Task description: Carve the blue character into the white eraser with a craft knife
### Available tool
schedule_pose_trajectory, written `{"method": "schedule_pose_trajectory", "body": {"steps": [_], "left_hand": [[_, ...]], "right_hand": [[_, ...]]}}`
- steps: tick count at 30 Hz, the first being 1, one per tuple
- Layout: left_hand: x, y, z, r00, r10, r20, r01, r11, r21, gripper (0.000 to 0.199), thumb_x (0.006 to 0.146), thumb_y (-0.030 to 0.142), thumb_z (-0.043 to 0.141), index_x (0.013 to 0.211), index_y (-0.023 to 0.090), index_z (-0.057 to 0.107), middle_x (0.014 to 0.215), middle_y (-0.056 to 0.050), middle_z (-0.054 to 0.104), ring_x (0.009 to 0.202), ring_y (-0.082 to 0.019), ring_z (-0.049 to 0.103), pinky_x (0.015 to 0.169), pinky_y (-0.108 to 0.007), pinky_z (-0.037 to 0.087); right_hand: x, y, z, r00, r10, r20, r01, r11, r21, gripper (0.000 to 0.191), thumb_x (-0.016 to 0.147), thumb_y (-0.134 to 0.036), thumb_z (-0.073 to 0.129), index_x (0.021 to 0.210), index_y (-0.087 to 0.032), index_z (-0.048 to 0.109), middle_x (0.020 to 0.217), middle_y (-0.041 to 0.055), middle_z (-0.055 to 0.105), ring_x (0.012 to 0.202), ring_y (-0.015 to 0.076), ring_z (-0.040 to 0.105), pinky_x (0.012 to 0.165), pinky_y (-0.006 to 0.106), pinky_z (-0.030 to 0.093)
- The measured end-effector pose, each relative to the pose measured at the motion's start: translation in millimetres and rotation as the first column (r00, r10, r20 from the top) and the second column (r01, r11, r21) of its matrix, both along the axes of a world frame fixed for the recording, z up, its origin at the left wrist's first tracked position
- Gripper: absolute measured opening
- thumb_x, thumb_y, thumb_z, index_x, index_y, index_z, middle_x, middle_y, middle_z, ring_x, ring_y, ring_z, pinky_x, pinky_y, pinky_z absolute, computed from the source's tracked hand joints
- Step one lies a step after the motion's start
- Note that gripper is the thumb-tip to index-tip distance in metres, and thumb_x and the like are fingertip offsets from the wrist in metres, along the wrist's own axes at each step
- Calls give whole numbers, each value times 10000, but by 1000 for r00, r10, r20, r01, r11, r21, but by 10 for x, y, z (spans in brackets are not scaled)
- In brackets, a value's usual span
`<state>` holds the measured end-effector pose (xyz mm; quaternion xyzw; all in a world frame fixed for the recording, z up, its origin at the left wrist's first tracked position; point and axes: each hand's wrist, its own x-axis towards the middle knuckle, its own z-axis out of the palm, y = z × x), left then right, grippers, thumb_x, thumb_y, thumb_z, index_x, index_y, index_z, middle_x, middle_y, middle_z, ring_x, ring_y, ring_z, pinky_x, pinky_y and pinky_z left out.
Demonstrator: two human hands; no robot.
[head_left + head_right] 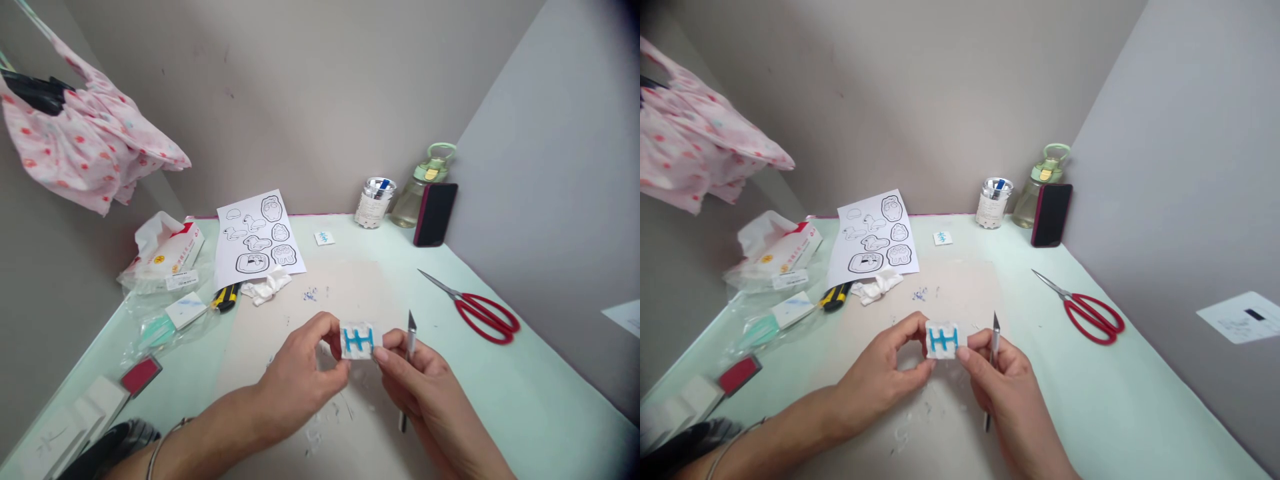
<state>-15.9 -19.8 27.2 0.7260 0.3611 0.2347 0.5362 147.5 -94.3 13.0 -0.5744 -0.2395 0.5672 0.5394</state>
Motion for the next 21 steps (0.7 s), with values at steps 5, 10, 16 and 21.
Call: {"method": "schedule_pose_trajectory", "body": {"steps": [5, 10, 16, 21], "left_hand": [[-14, 22, 8, 1000, -17, 26, 17, 1000, -19, 98, 807, 235, 600, 821, 196, 511, 845, 22, 549, 836, -165, 516, 778, -289, 399], [-31, 28, -5, 997, -38, 64, 39, 999, -15, 195, 906, 363, 494, 823, 187, 503, 827, 9, 530, 826, -171, 514, 785, -306, 405], [-15, 17, -1, 999, -34, 21, 35, 998, -50, 76, 850, 260, 514, 832, 188, 499, 836, 5, 541, 837, -180, 538, 788, -313, 420], [9, 17, 14, 999, -30, 16, 31, 999, -32, 41, 813, 214, 522, 819, 190, 490, 834, 0, 547, 825, -185, 536, 762, -314, 417]], "right_hand": [[-1, 3, 7, 1000, 9, 24, -9, 1000, 12, 355, 725, -464, 762, 776, -194, 537, 521, -110, 248, 465, 46, 143, 419, 199, 133], [6, -10, -11, 992, 30, 120, -33, 999, 20, 349, 741, -483, 740, 764, -190, 552, 534, -98, 268, 484, 56, 177, 438, 205, 147], [-43, -13, 32, 985, -6, 173, -1, 999, 44, 356, 727, -495, 741, 732, -180, 576, 534, -94, 263, 506, 66, 168, 462, 218, 137], [-33, 0, 27, 984, -13, 178, 3, 999, 52, 355, 727, -494, 741, 729, -183, 570, 530, -93, 270, 501, 66, 174, 456, 221, 141]]}}
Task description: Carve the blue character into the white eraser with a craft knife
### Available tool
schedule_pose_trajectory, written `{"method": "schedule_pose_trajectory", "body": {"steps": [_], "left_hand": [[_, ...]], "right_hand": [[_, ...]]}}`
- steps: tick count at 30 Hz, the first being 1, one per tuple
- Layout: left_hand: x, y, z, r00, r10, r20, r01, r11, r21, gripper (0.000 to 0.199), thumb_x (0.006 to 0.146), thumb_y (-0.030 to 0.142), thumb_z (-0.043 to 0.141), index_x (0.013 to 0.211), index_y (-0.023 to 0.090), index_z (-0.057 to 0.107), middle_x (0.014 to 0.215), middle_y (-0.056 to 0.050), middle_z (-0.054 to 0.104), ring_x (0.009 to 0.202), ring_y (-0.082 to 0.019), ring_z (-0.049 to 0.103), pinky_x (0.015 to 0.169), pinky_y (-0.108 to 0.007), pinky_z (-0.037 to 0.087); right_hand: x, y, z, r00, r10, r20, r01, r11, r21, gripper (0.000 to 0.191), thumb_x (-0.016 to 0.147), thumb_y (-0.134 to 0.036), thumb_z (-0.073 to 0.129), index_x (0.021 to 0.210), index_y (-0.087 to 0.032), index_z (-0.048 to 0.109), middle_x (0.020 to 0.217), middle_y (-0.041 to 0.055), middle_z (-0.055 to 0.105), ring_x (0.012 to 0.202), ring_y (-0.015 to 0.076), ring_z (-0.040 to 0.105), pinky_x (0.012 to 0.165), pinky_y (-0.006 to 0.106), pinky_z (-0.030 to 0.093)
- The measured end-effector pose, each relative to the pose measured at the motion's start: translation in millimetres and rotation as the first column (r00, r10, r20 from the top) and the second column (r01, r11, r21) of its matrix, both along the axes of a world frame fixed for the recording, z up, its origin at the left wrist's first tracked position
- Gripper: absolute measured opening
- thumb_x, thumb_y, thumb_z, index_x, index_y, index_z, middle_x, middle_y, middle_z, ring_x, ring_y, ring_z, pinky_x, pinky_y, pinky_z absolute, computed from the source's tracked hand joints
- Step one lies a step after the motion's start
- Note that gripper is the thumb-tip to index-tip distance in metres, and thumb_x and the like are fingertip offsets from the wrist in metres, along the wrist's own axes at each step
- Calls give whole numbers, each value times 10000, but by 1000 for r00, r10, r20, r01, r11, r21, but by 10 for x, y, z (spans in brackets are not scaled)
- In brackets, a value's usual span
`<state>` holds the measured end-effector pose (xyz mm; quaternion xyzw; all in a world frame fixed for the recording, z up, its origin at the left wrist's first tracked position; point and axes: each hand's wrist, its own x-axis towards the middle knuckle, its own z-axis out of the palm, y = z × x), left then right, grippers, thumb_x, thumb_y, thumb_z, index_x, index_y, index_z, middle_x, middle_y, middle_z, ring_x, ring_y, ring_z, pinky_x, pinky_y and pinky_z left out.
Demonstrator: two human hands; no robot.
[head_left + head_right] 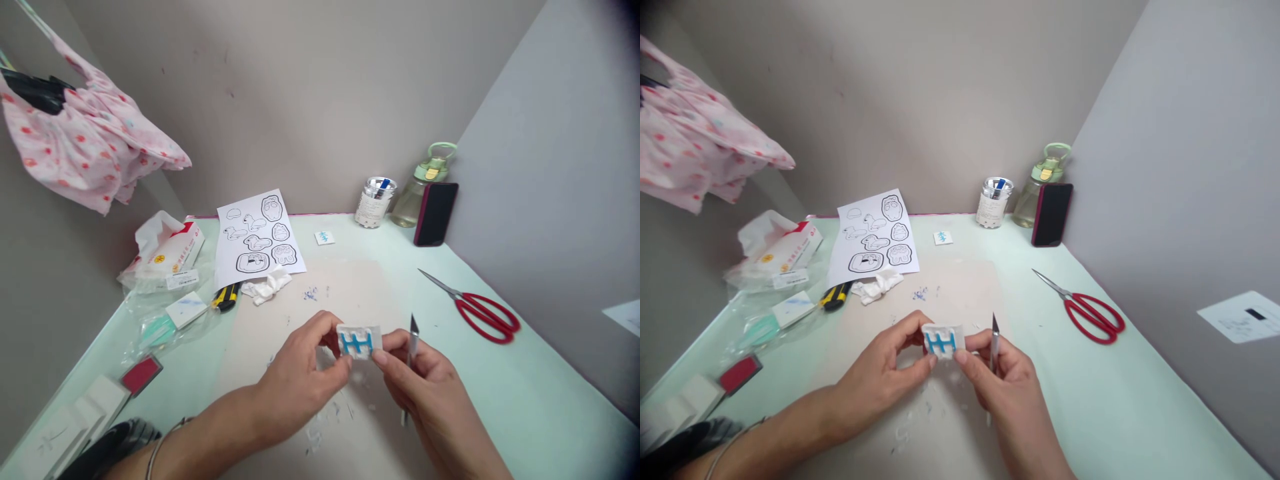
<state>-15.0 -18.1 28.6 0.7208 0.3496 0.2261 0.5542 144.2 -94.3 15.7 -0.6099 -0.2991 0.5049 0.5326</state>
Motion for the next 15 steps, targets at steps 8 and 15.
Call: {"method": "schedule_pose_trajectory", "body": {"steps": [8, 15], "left_hand": [[-33, 1, -37, 995, -31, 93, 35, 998, -44, 179, 913, 345, 486, 830, 187, 471, 795, 8, 493, 771, -159, 481, 706, -289, 389], [-26, -17, -73, 996, -49, 80, 52, 998, -36, 126, 919, 306, 467, 876, 188, 468, 832, -3, 484, 772, -160, 479, 706, -291, 402]], "right_hand": [[55, -19, -56, 997, 61, 42, -61, 998, -23, 350, 760, -515, 711, 766, -188, 587, 532, -92, 285, 500, 70, 199, 461, 219, 170], [35, -8, -38, 994, 81, 76, -80, 997, -17, 342, 756, -510, 711, 746, -183, 612, 531, -81, 320, 498, 75, 199, 462, 228, 168]]}}
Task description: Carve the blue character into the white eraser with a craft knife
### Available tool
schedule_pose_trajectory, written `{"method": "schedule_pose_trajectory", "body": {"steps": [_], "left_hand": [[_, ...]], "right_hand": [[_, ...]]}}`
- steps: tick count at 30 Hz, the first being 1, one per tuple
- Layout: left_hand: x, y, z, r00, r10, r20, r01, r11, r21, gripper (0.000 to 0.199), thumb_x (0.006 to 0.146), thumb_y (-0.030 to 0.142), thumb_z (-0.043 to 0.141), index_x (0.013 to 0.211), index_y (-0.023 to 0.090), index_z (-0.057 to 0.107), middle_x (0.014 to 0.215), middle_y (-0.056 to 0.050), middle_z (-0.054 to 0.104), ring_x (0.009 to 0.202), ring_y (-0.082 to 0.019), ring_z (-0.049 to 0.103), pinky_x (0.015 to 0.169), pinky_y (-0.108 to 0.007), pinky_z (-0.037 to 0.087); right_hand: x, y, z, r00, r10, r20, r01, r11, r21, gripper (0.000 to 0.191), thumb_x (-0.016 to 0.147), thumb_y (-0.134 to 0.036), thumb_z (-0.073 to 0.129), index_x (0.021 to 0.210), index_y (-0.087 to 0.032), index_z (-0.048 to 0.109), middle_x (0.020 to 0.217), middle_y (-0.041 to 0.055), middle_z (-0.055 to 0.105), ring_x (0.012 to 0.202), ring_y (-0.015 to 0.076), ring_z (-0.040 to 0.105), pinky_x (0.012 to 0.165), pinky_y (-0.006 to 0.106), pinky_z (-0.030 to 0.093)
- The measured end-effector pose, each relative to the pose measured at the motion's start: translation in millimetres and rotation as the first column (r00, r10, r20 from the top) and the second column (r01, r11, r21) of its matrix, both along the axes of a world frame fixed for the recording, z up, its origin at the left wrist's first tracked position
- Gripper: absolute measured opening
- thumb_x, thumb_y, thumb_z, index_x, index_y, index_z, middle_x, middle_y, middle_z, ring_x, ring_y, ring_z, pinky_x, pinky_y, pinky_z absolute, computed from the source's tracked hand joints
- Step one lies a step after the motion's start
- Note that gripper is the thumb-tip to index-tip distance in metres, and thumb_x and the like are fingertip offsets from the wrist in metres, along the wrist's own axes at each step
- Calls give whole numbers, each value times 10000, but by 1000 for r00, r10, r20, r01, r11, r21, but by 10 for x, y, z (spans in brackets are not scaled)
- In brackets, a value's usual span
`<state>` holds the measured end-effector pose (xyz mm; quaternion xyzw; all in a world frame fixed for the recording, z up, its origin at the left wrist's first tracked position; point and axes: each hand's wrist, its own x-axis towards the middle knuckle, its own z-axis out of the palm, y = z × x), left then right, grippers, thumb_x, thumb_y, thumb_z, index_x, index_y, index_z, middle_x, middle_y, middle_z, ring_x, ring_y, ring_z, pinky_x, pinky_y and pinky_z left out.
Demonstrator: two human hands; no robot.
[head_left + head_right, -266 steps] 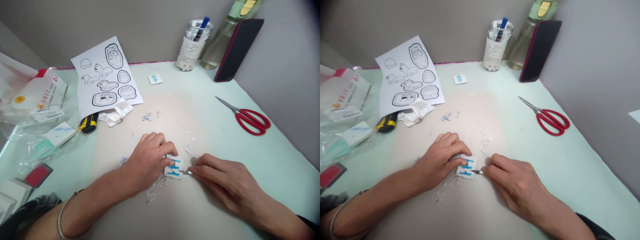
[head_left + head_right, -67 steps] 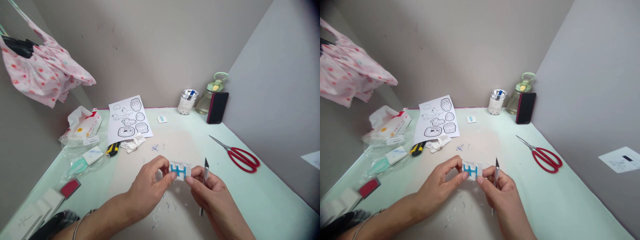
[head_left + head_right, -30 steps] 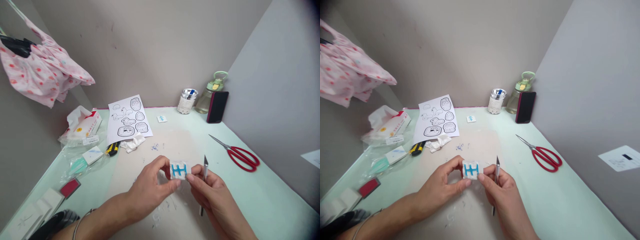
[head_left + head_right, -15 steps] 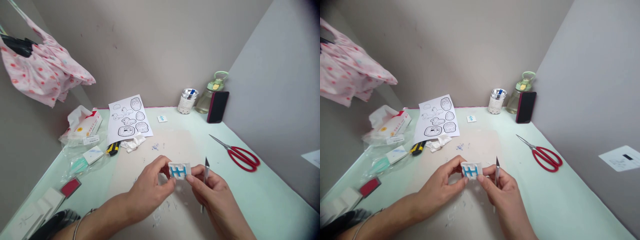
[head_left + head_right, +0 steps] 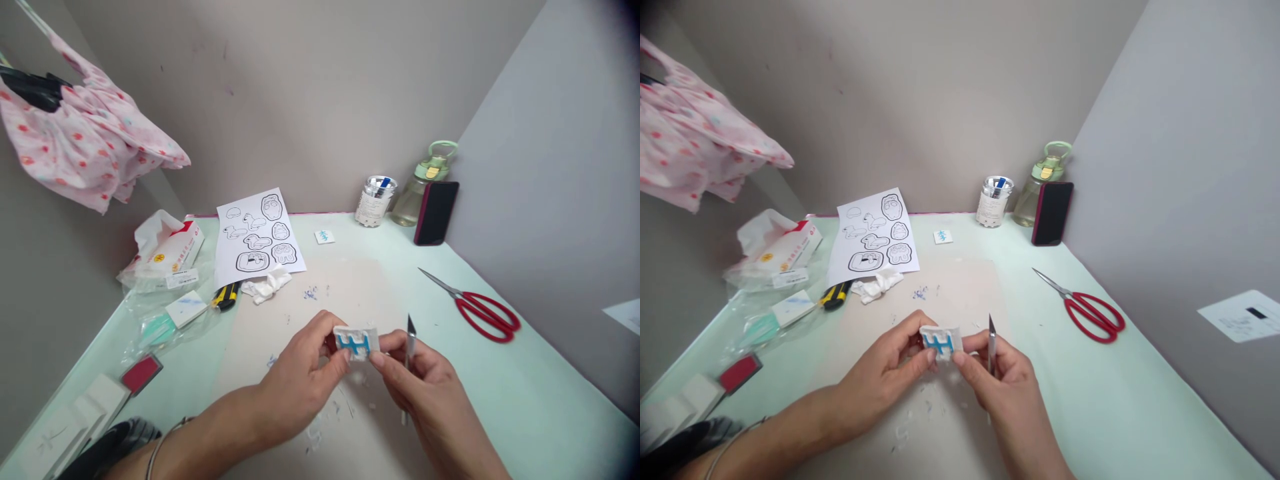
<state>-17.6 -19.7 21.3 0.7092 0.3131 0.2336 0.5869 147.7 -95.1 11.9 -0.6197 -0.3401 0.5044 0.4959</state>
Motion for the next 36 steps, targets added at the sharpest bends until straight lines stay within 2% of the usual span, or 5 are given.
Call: {"method": "schedule_pose_trajectory", "body": {"steps": [7, 12, 21, 28, 36], "left_hand": [[19, -30, 20, 1000, 6, -8, -6, 999, 32, 25, 857, 203, 479, 873, 190, 465, 835, -12, 491, 795, -172, 502, 731, -306, 432], [26, -33, 28, 999, -25, 45, 26, 999, -23, 156, 812, 116, 496, 947, 193, 481, 907, -21, 542, 888, -183, 547, 821, -327, 441], [-51, 69, 112, 996, 18, 82, -10, 995, -98, 183, 910, 305, 537, 1062, 205, 560, 921, -12, 559, 841, -149, 533, 786, -278, 430], [-33, 165, -91, 990, -70, -124, 67, 997, -30, 471, 857, 232, 558, 1317, 316, 498, 917, 2, 581, 785, -146, 546, 759, -282, 448], [-89, 175, -330, 946, -31, -322, 133, 945, 299, 467, 859, 197, 572, 1319, 263, 521, 942, -20, 619, 932, -202, 549, 864, -324, 430]], "right_hand": [[-12, -1, 10, 1000, 1, -5, -1, 1000, -17, 347, 745, -506, 725, 745, -179, 610, 533, -83, 309, 495, 69, 183, 458, 230, 146], [-55, 12, 68, 991, -81, -103, 80, 997, -18, 349, 731, -487, 744, 735, -179, 581, 519, -99, 256, 491, 63, 152, 460, 225, 119], [61, 18, 23, 997, 23, -74, -25, 999, -29, 341, 773, -496, 705, 766, -183, 571, 520, -97, 279, 486, 64, 188, 452, 223, 145], [218, 91, 33, 964, 218, 154, -209, 975, -71, 317, 833, -506, 629, 757, -198, 620, 526, -70, 356, 482, 84, 258, 454, 232, 206], [392, -47, -169, 710, 299, 638, -389, 921, 1, 226, 982, -311, 417, 1034, -261, 631, 945, 35, 645, 855, 174, 595, 734, 282, 460]]}}
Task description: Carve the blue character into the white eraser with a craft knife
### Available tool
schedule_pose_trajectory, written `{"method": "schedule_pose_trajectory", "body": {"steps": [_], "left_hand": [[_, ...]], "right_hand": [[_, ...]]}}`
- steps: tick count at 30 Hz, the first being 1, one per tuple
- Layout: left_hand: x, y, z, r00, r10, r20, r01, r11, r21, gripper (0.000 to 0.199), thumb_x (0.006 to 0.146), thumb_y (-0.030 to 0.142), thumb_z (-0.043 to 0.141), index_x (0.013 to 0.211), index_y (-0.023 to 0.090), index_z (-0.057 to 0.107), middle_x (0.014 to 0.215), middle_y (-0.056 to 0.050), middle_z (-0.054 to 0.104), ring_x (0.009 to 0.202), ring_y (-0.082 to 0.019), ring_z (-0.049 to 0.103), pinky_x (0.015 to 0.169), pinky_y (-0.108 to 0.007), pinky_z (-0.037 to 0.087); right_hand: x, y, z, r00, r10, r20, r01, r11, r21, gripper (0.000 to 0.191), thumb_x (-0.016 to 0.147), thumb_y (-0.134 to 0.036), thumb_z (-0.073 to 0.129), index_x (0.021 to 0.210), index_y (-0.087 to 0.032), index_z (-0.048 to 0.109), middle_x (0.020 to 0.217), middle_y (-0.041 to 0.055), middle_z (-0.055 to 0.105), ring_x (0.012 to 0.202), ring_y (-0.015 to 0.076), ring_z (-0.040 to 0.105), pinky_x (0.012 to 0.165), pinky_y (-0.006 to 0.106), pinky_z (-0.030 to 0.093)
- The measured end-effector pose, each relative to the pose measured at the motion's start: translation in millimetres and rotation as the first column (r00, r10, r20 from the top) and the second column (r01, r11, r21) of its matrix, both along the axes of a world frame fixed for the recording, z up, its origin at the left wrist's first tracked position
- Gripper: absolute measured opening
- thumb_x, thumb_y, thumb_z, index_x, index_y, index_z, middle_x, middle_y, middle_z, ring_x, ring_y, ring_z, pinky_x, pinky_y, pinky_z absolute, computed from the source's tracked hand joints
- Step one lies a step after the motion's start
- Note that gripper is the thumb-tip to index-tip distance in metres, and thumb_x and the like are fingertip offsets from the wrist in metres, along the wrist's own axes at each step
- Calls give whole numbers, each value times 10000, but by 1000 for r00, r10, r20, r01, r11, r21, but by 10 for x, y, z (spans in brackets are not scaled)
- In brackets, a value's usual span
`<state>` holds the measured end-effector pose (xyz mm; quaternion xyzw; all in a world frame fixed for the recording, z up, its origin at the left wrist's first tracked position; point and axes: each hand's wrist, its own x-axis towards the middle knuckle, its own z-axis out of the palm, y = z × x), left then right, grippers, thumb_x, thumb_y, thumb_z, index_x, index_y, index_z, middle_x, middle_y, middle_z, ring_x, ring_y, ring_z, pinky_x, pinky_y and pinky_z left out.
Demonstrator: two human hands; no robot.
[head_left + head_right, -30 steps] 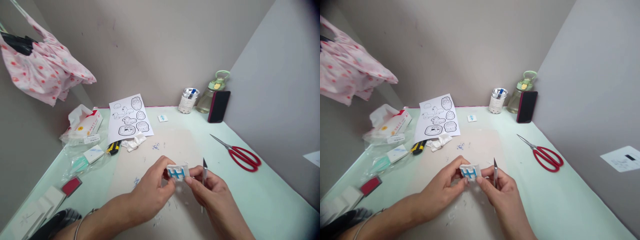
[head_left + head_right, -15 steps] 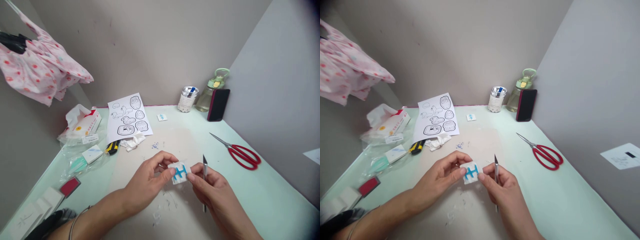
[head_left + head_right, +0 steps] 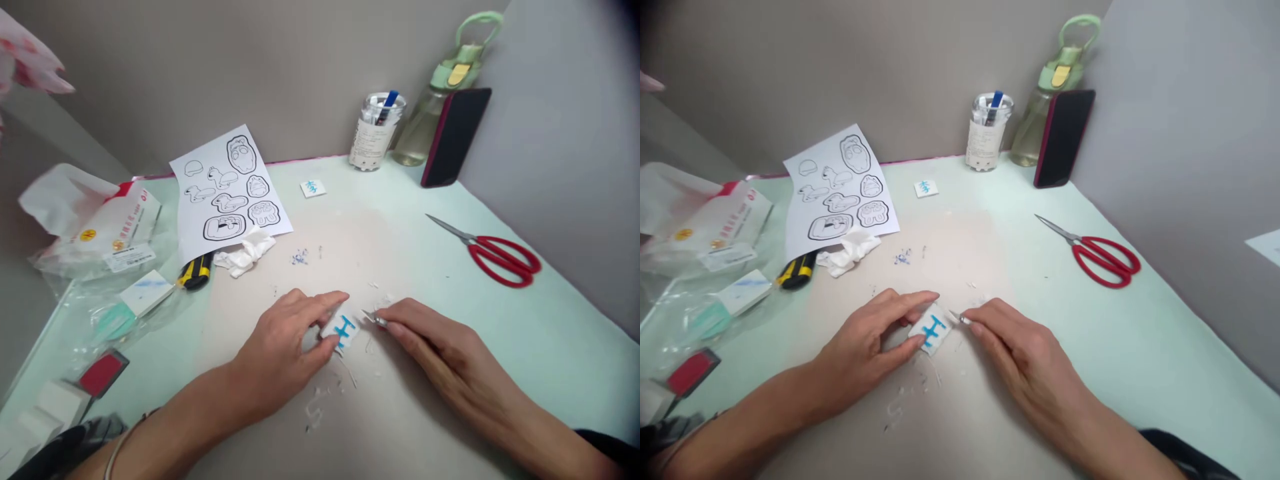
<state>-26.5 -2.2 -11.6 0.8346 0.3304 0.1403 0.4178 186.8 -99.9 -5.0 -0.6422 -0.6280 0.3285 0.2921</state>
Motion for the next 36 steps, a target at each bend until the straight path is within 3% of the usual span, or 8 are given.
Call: {"method": "schedule_pose_trajectory", "body": {"steps": [7, 18, 36], "left_hand": [[-37, 96, 52, 993, -102, -58, 99, 993, -64, 465, 842, 213, 650, 1287, 274, 530, 995, -30, 624, 960, -227, 527, 850, -339, 437], [-29, 83, -13, 993, -96, -63, 94, 995, -36, 377, 817, 271, 716, 1152, 239, 546, 942, -2, 591, 920, -208, 510, 818, -339, 413], [-53, 36, -91, 997, -72, 0, 72, 997, 7, 382, 805, 267, 732, 1120, 234, 518, 907, 7, 572, 889, -197, 504, 801, -339, 408]], "right_hand": [[1, -104, -94, 960, 104, 260, -162, 964, 213, 292, 932, -159, 473, 1160, -269, 619, 963, 67, 663, 763, 159, 656, 612, 237, 513], [-3, -198, -142, 839, 174, 516, -307, 934, 183, 310, 940, -166, 415, 1179, -265, 587, 915, 62, 645, 635, 130, 618, 499, 221, 458], [7, -240, -138, 748, 150, 646, -343, 921, 183, 372, 906, -173, 404, 1202, -282, 601, 956, 52, 680, 639, 142, 635, 514, 228, 484]]}}
